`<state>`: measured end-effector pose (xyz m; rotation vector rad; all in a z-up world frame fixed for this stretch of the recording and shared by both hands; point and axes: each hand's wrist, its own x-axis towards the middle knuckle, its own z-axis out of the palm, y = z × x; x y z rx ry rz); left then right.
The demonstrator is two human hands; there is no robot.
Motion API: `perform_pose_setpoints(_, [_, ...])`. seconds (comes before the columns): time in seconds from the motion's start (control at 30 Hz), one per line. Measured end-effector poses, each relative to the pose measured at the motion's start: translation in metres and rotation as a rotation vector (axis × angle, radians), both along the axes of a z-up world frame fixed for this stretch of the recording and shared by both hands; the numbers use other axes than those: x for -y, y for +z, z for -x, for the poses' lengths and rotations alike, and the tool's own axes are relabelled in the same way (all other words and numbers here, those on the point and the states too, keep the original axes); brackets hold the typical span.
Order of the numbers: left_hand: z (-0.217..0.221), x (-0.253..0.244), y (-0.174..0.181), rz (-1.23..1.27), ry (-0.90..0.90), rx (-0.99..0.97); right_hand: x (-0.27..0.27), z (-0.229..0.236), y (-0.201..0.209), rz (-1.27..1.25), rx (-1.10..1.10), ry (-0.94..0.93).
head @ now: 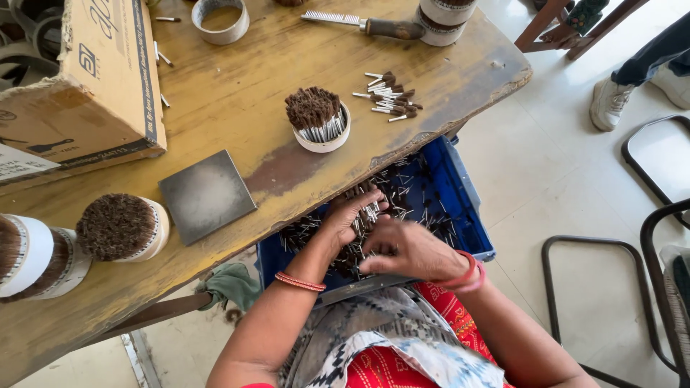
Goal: The person sits at a workbench and assembles brushes, picking bristle tufts and metal ferrules from a blue bin and pressing the tufts into the ferrules by hand. Finished brush heads are placed in a holder on the bench while loose brush parts remain in the bin.
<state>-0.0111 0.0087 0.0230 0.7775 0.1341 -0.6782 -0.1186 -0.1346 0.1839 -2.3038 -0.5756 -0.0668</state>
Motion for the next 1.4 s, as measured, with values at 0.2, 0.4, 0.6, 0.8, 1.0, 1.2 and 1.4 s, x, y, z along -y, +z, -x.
perform_pose_setpoints(0.2, [0.013, 0.013, -0.003, -0.089, -0.117, -0.075, -0.007, 0.051, -0.031, 0.646, -0.177, 0.240])
perform_pose_setpoints(0.4, [0.030, 0.031, 0.029, -0.172, -0.266, 0.042, -0.004, 0.089, -0.013, 0.676, -0.288, 0.316])
perform_pose_setpoints(0.6, [0.034, 0.054, 0.036, -0.137, -0.332, 0.099, 0.012, 0.053, 0.047, 0.498, -0.549, 0.352])
perform_pose_setpoints(0.8, [0.036, 0.035, 0.039, -0.284, -0.265, 0.076, 0.022, -0.012, 0.016, 0.363, 0.178, 0.118])
perform_pose_setpoints(1.0, [0.036, 0.014, 0.029, -0.167, -0.291, 0.039, 0.028, -0.033, -0.042, 0.141, -0.042, 0.150])
perform_pose_setpoints(1.2, [0.023, 0.018, 0.029, -0.406, -0.073, 0.454, 0.033, -0.023, -0.019, 0.103, 0.219, -0.003])
perform_pose_setpoints(1.4, [0.031, 0.022, 0.043, -0.878, -0.029, 0.906, 0.044, -0.009, -0.045, 0.073, 0.200, -0.200])
